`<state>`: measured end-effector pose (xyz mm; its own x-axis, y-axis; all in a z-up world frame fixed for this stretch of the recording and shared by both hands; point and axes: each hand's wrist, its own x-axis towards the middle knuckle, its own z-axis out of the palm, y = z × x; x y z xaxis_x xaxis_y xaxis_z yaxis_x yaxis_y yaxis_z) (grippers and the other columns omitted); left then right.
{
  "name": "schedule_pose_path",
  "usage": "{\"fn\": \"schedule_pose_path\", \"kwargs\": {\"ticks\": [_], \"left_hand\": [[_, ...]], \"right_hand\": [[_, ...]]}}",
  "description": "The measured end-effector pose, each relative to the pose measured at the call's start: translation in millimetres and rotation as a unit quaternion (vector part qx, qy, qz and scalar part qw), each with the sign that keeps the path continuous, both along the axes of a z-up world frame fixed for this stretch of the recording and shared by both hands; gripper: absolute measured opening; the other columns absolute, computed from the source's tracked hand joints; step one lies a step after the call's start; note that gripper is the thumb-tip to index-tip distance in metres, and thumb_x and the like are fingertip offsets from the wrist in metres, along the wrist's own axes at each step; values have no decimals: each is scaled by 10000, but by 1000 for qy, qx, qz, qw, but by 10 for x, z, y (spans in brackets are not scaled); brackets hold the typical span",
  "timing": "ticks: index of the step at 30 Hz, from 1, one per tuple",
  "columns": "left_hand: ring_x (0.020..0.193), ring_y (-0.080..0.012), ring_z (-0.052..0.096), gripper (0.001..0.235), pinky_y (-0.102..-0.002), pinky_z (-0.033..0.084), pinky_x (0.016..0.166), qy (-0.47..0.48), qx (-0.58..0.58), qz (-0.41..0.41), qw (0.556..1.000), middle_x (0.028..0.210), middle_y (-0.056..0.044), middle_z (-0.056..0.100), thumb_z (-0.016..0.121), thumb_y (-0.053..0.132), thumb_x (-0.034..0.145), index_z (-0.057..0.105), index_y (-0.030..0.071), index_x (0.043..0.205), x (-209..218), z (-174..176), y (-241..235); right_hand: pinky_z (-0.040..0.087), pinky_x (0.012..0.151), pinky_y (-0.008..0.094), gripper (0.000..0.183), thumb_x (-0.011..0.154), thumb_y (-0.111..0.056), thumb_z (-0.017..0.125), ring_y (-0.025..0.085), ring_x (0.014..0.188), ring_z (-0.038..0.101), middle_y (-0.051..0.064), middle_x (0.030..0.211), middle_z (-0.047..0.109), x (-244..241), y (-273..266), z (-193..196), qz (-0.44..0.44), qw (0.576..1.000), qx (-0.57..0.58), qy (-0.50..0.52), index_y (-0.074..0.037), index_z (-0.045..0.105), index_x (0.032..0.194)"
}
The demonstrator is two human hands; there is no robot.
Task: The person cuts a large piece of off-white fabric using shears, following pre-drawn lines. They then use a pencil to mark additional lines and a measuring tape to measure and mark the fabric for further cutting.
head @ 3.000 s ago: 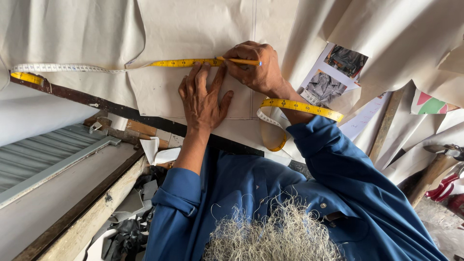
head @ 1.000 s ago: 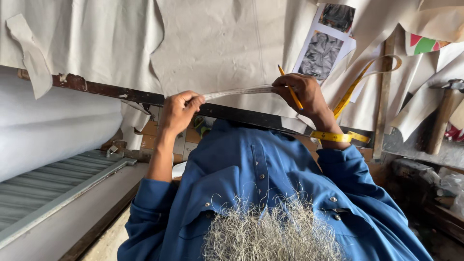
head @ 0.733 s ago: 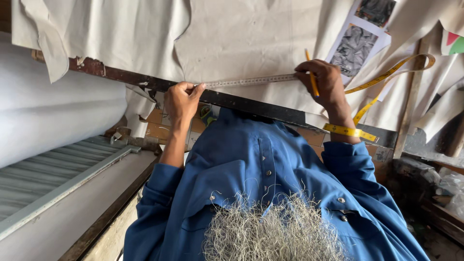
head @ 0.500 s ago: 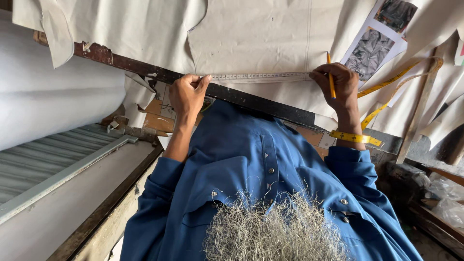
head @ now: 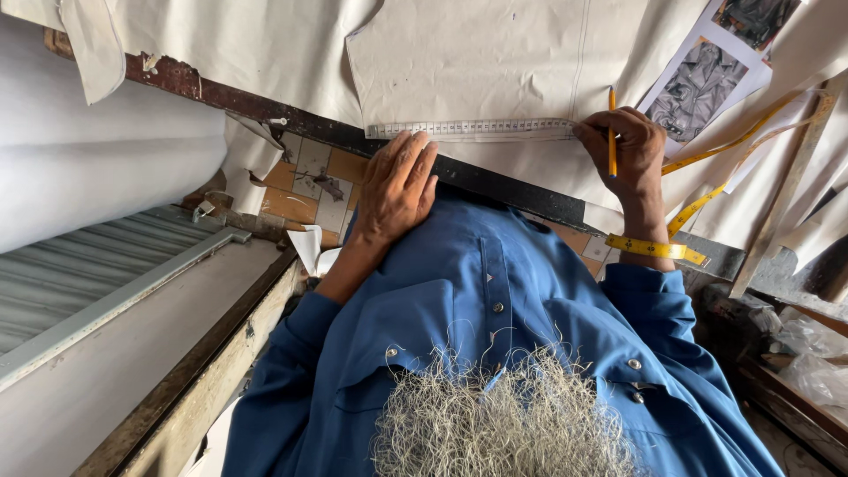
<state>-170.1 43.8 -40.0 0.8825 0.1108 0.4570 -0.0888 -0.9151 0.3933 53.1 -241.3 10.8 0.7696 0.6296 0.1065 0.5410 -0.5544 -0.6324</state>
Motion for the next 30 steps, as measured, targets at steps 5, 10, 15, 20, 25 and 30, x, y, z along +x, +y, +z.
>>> {"fn": "schedule_pose_path", "kwargs": {"ticks": [5, 10, 15, 20, 25, 30], "left_hand": [[1406, -334, 481, 538, -472, 397, 1200, 40, -7, 4, 999, 1475, -174, 530, 667, 247, 993, 578, -17, 1452, -2, -49, -36], [1407, -337, 469, 539, -482, 390, 1200, 48, -3, 14, 999, 1461, -174, 532, 662, 279, 1006, 583, -22, 1446, -3, -57, -41], [1406, -333, 469, 529, -474, 388, 1204, 59, -2, 17, 998, 1454, -165, 538, 658, 276, 1007, 590, -14, 1444, 26, -17, -82], [1383, -315, 475, 525, -480, 405, 1155, 89, 45, 31, 995, 1452, -126, 542, 643, 330, 1021, 605, 28, 1449, 33, 71, -75], [1346, -301, 482, 572, -497, 428, 1053, 123, 122, 58, 983, 1407, -87, 556, 599, 470, 1044, 613, 96, 1476, 89, 107, -150], [1376, -312, 488, 562, -498, 446, 1088, 141, 136, 55, 979, 1435, -89, 547, 552, 488, 1100, 602, 110, 1513, 90, 68, -143]], "right_hand": [[499, 672, 309, 134, 1005, -157, 861, 163, 763, 649, 65, 838, 684, 11, -37, 4, 3, 1000, 1, 8, -52, 778, 1000], [499, 666, 316, 135, 1000, -157, 861, 170, 752, 648, 72, 833, 678, 29, -21, -12, 8, 1000, -8, -4, -50, 779, 994], [508, 670, 318, 131, 1009, -153, 852, 178, 756, 661, 77, 837, 683, 32, -53, 1, 7, 1000, -1, 2, -46, 777, 994], [537, 722, 347, 109, 996, -121, 831, 235, 808, 692, 111, 899, 720, 57, -48, -16, 32, 999, 22, -26, -33, 767, 1004], [559, 707, 332, 131, 977, -125, 805, 223, 808, 735, 124, 929, 745, 140, -277, 60, -16, 998, 44, 34, -19, 753, 1032], [562, 664, 311, 129, 975, -140, 803, 194, 749, 735, 109, 862, 749, 182, -406, 117, -60, 997, 41, 22, -21, 759, 998]]}}
